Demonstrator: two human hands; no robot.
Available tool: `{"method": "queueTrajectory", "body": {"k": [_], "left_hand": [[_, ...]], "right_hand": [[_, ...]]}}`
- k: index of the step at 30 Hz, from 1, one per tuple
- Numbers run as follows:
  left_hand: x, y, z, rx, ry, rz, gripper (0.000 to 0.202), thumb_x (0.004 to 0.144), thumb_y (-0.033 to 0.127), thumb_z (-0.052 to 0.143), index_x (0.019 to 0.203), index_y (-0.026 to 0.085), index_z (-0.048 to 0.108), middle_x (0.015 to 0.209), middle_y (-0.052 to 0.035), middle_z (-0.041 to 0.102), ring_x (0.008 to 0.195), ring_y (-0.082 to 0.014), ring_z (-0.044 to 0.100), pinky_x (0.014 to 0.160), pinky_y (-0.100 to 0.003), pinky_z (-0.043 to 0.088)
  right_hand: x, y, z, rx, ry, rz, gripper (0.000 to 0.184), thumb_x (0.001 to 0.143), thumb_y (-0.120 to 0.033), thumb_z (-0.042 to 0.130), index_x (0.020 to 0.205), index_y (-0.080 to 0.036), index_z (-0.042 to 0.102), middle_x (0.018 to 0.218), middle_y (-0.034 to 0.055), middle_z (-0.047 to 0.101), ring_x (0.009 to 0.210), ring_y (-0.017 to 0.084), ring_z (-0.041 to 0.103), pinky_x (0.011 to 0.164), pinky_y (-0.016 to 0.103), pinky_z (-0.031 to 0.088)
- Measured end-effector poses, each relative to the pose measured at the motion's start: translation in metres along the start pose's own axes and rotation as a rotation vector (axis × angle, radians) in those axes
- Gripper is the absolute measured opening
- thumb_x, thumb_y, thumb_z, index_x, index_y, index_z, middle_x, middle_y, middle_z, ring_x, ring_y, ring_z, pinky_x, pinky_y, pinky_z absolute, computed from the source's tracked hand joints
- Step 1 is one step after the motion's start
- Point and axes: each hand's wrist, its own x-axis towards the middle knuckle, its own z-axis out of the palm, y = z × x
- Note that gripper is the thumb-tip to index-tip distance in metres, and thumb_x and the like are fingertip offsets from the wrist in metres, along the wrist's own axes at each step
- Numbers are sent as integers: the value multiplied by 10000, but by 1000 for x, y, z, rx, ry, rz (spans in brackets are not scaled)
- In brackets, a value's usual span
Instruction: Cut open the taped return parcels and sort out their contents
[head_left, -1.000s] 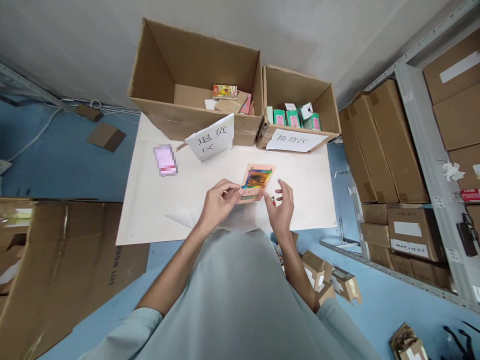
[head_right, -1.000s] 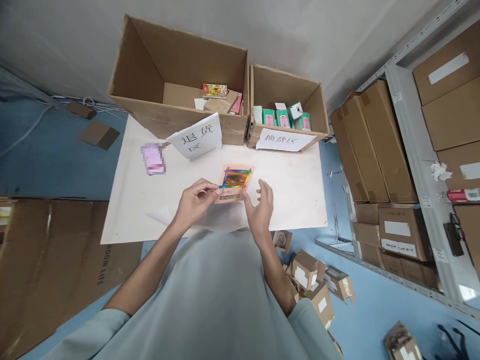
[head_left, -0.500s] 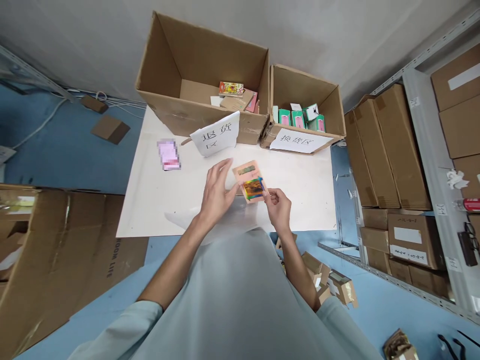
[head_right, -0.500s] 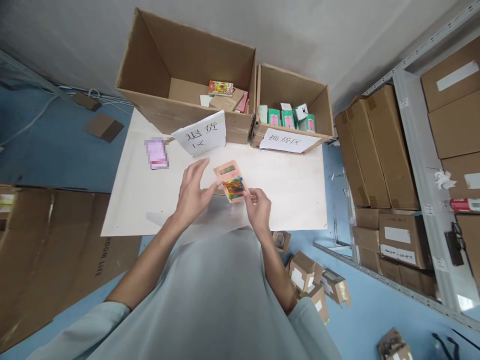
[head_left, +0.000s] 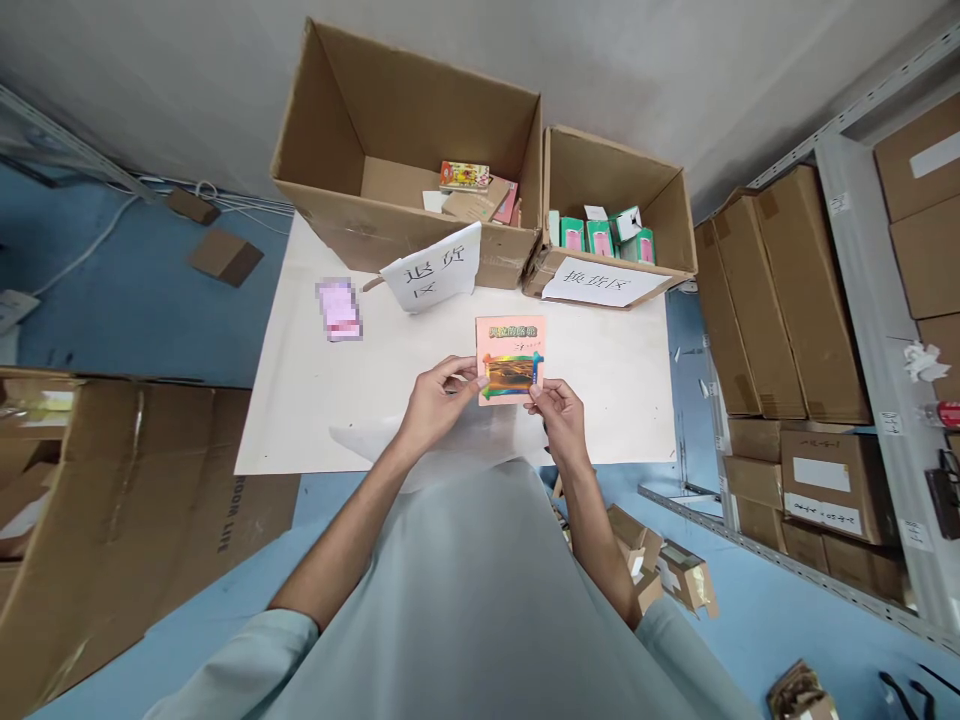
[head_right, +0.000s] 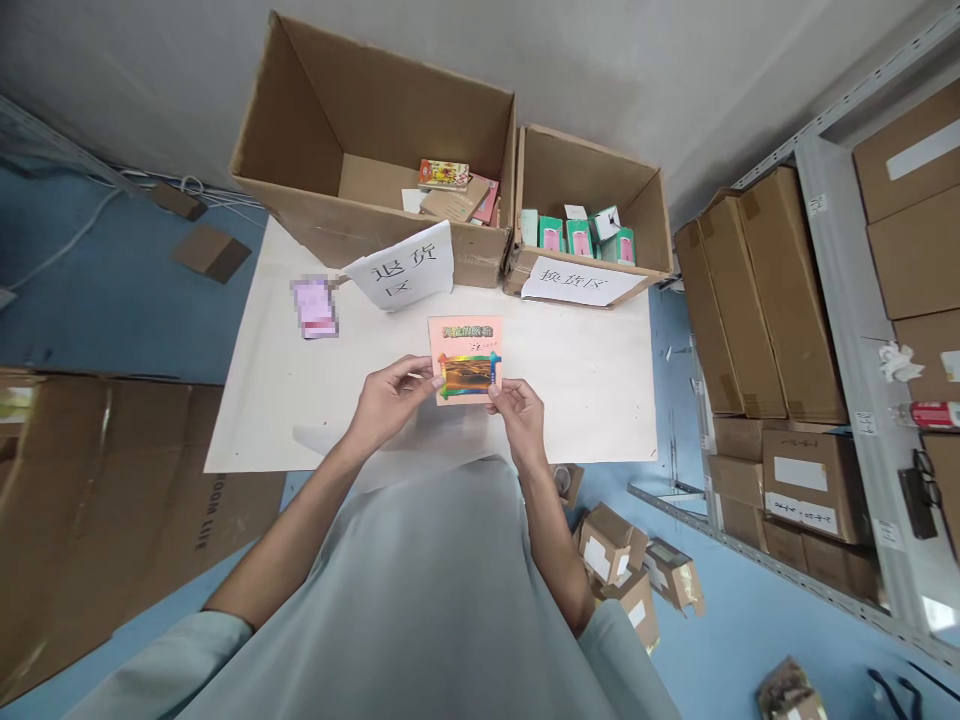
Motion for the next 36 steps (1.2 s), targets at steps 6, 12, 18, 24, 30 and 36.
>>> {"method": "queueTrajectory", "body": {"k": [6, 12, 18, 24, 30, 36], "left_hand": [[3, 28, -14, 88, 5, 334, 109, 1017, 314, 787, 1026, 251, 876, 1048, -54, 830, 1021, -210, 771, 945, -348, 617], [-1, 43, -20, 191, -55, 437, 261, 1042, 169, 652, 929, 267, 866, 1216, -56, 857, 1101, -211, 801, 983, -371, 648], [1, 28, -17, 157, 20, 298, 130, 1024, 365, 785, 1063, 255, 843, 1139, -66, 870, 1163, -264, 801, 1093, -436, 635], [-7, -20, -16, -72, 10, -141, 578, 827, 686, 914, 1118, 201, 798, 1056, -89, 844, 914, -252, 807, 848, -381, 697], [3, -45, -26, -138, -19, -376, 880, 768, 752, 917, 1422, 186, 756, 1078, -94, 810, 915, -284, 804, 679, -422, 732], [96, 47, -57, 66, 100, 190, 713, 937, 710, 804, 1437, 204, 759, 1439, -166, 758, 1292, -335, 769, 1163, -546, 647]], "right_hand": [[8, -14, -3, -49, -66, -180, 411, 857, -612, 932, 1027, -259, 807, 1162, 82, 876, 1148, 279, 822, 955, 412, 687], [10, -26, -5, -57, -85, -284, 299, 971, -516, 873, 1151, -281, 833, 1533, 128, 788, 1482, 313, 720, 1044, 426, 683], [15, -16, -3, -62, -94, -245, 327, 948, -516, 871, 1155, -265, 834, 1389, 132, 849, 1341, 312, 788, 1050, 440, 677], [9, 26, 6, -148, -121, -35, 456, 907, -669, 819, 1054, -239, 797, 824, 32, 799, 712, 203, 720, 721, 352, 629], [21, 44, 22, -122, -203, 99, 569, 804, -756, 856, 996, -226, 776, 791, 40, 784, 614, 206, 709, 601, 344, 610], [111, -63, 67, -55, -151, -252, 690, 799, -777, 886, 1177, -205, 812, 1190, 137, 868, 974, 277, 830, 912, 435, 712]]}}
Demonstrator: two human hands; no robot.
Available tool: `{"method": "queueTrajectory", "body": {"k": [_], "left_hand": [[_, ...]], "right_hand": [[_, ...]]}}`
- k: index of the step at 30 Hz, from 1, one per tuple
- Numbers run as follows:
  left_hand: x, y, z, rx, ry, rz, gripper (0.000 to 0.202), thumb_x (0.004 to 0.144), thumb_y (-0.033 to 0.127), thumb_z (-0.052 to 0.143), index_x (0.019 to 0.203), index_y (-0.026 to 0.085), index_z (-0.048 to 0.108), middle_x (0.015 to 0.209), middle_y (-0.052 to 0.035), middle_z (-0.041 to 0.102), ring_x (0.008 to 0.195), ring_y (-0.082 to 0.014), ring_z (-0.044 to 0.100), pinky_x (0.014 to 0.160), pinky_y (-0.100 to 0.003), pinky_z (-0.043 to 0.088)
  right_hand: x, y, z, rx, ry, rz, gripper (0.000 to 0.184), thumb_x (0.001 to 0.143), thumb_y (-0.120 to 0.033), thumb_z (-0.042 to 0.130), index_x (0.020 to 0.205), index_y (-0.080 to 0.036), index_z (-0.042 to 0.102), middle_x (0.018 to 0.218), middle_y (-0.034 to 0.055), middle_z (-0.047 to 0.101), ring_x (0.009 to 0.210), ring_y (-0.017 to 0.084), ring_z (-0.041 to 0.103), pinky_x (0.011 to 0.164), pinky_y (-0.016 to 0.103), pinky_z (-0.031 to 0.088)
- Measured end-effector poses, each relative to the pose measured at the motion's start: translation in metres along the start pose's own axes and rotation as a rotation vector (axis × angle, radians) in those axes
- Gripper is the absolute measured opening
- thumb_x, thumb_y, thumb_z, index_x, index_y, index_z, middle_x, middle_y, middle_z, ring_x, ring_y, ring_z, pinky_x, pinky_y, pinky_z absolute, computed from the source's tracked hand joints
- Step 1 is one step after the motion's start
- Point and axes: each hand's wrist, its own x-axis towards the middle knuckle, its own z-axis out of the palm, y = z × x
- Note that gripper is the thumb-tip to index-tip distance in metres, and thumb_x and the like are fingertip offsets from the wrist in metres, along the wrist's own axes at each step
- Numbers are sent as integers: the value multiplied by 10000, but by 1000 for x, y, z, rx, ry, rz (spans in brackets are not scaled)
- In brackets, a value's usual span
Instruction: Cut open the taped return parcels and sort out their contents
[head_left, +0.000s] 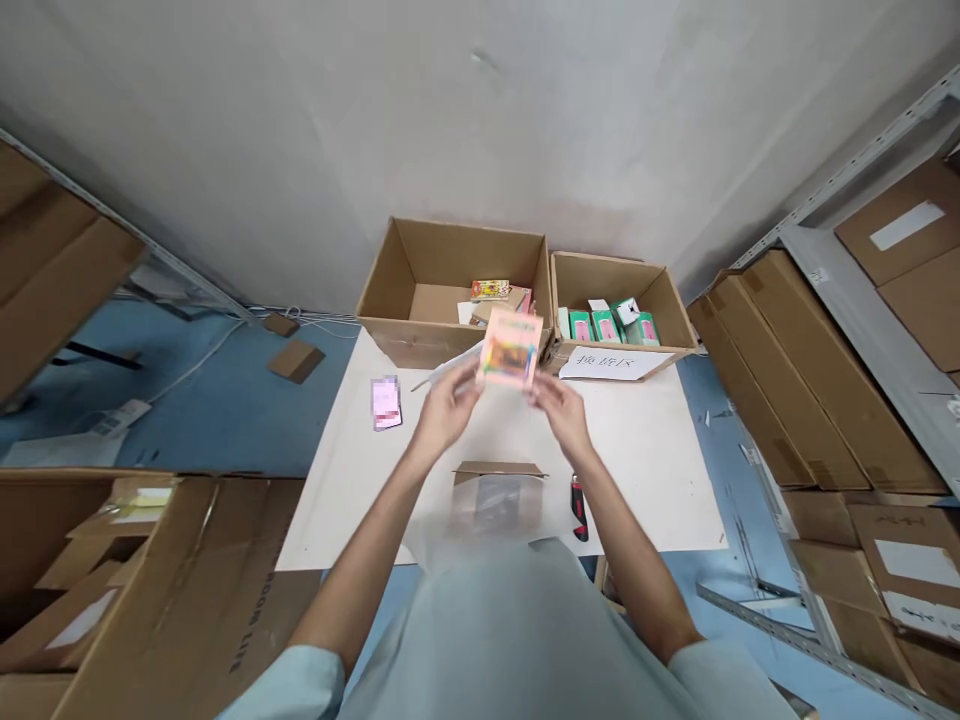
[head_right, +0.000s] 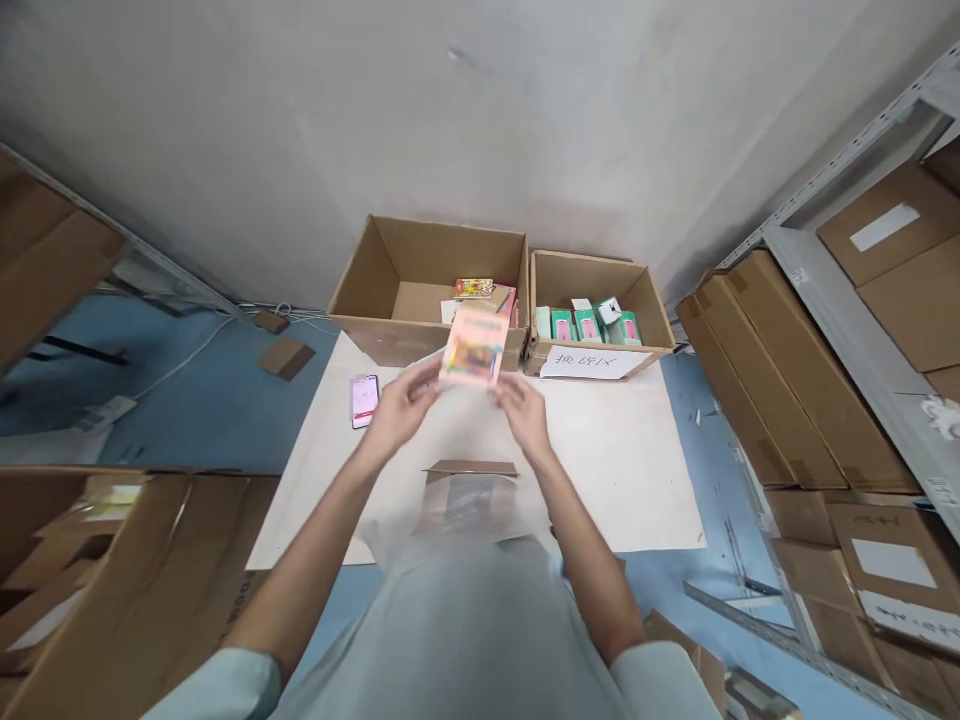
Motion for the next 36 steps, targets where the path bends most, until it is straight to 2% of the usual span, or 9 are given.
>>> {"method": "queueTrajectory", "body": {"k": [3, 6, 12, 16, 18, 21, 24, 28, 36], "left_hand": [[26, 53, -16, 135, 67, 261, 679, 1036, 673, 753, 1581, 276, 676, 1674, -158, 624, 1575, -347, 595, 1308, -544, 521], [7, 70, -38, 239, -28, 289, 709, 1037, 681, 766, 1616, 286, 656, 1692, -139, 622, 1596, -347, 575, 1363, -545, 453], [-110, -21, -91, 465, -466, -243, 1122, 785, 772, 939, 1723, 293, 549, 1806, -181, 513, 1712, -482, 419, 1370, -634, 413], [-173, -84, -109, 539, -514, -579, 1407, 682, 678, 1000, 1842, 264, 320, 1928, -243, 228, 1776, -520, 258, 1358, -671, 393], [-185, -104, -104, 508, -525, -699, 1466, 647, 612, 997, 1859, 232, 264, 1922, -289, 197, 1632, -515, 520, 1254, -595, 521], [-184, -126, -87, 423, -542, -780, 1400, 625, 508, 961, 1832, 179, 333, 1741, -307, 534, 1089, -356, 814, 991, -451, 631], [-174, -137, -69, 462, -507, -732, 1117, 597, 400, 933, 1639, 150, 616, 1276, -184, 824, 849, -280, 759, 864, -377, 585], [-163, -126, -62, 494, -467, -642, 544, 686, 412, 858, 1187, 210, 795, 864, -44, 755, 800, -271, 684, 745, -339, 499], [-142, -53, -36, 35, -465, -423, 385, 863, 543, 889, 1033, 237, 728, 762, 30, 596, 645, -158, 521, 609, -274, 426]], "right_hand": [[33, -42, 6, -36, 2, -183, 700, 891, -767, 849, 1338, -229, 810, 1454, 158, 811, 1238, 299, 797, 1123, 477, 664], [19, -42, -3, -156, -109, -229, 627, 948, -747, 823, 1350, -266, 827, 1444, 130, 815, 1298, 300, 776, 1133, 481, 658], [-78, 54, -72, -427, -140, 95, 598, 931, -682, 858, 1331, -238, 829, 1446, 160, 803, 1289, 315, 770, 1031, 489, 685], [-135, 110, -111, -501, -70, 408, 766, 866, -666, 913, 1444, -186, 762, 1506, 222, 764, 1183, 289, 796, 1024, 488, 674], [-153, 124, -116, -504, -112, 554, 873, 804, -638, 962, 1499, -168, 719, 1392, 202, 813, 957, 226, 802, 898, 424, 684], [-167, 131, -108, -458, -215, 616, 893, 792, -622, 956, 1510, -160, 693, 1028, 61, 859, 723, 170, 733, 733, 327, 624], [-169, 129, -96, -475, -255, 552, 577, 882, -618, 854, 1270, -195, 794, 763, -27, 773, 610, 161, 663, 673, 303, 560], [-168, 125, -91, -600, -209, 429, 313, 972, -540, 726, 956, -238, 806, 805, 10, 792, 675, 177, 670, 725, 325, 554], [-170, 106, -71, -492, -432, 450, 910, 800, -423, 964, 1644, -290, 649, 964, -39, 835, 733, 157, 674, 768, 299, 574]]}}
